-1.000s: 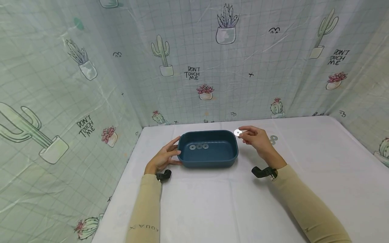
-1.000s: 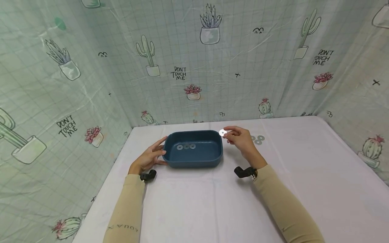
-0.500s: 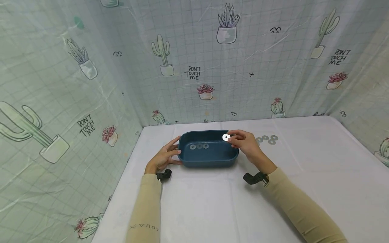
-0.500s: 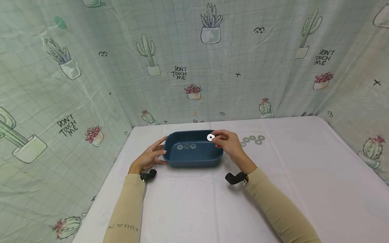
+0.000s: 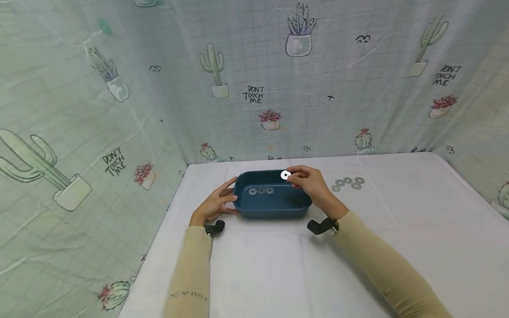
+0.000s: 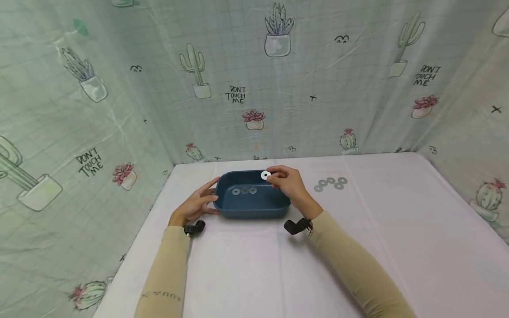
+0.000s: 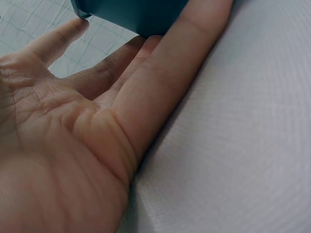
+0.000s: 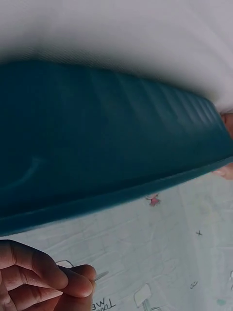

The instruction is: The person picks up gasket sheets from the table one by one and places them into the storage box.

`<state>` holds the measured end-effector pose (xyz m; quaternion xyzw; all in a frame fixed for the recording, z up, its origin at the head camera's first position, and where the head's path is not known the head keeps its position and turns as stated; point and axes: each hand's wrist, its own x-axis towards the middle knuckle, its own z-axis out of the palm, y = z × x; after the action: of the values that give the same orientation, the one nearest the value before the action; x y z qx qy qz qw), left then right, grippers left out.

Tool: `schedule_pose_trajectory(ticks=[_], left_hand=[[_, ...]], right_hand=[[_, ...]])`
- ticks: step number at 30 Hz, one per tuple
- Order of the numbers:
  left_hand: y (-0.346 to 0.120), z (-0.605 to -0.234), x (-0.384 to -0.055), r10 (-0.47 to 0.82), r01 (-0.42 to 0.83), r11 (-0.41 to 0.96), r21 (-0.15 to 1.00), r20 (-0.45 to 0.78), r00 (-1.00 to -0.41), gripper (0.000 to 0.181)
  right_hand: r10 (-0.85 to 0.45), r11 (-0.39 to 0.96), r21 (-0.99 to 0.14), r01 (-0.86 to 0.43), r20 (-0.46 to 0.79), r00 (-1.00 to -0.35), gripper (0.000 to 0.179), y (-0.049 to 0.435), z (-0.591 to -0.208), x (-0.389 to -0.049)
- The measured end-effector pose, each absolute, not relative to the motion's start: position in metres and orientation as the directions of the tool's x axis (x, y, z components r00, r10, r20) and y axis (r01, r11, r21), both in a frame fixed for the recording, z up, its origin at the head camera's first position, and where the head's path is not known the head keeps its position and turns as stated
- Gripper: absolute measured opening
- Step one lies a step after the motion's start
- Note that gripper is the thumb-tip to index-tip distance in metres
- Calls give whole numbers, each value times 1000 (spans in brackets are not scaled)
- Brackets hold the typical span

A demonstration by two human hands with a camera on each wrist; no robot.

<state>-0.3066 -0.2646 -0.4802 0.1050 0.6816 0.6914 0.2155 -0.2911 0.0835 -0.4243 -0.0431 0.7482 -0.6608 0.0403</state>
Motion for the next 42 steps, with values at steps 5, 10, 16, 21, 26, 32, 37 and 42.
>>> schedule_pose_trajectory(ticks=[5,10,16,21,26,32,37,42], left_hand=[[-263,-480,-306,440,-159,16,987,-150,-885,75],[-263,-480,-306,438,-157,19,988,-149,-886,75],[-263,-481,-306,441,-149,24,988,-145,-886,75],[-262,-480,-305,439,-151,25,988,-146,-887,75],[-262,-479,-304,433,-163,24,986,-157,-887,73],[-263,-480,-305,433,-161,19,987,-153,-888,75],[-263,-480,-304,433,-161,21,987,-154,-888,75],[-263,-479,-304,443,-157,12,987,-146,-885,73]], right_hand=[[-107,83,-997,8,-16,-994,33,73,-426,-299],[-91,62,-997,36,-41,-995,34,65,-432,-306],[-91,48,-998,50,-54,-994,33,61,-439,-312],[-102,61,-995,75,-81,-991,31,58,-444,-314],[-93,126,-986,110,-122,-988,29,54,-445,-315],[-90,226,-965,136,-160,-983,27,52,-443,-314],[-102,302,-944,129,-167,-981,27,51,-445,-313],[-76,384,-913,136,-178,-981,25,48,-444,-314]])
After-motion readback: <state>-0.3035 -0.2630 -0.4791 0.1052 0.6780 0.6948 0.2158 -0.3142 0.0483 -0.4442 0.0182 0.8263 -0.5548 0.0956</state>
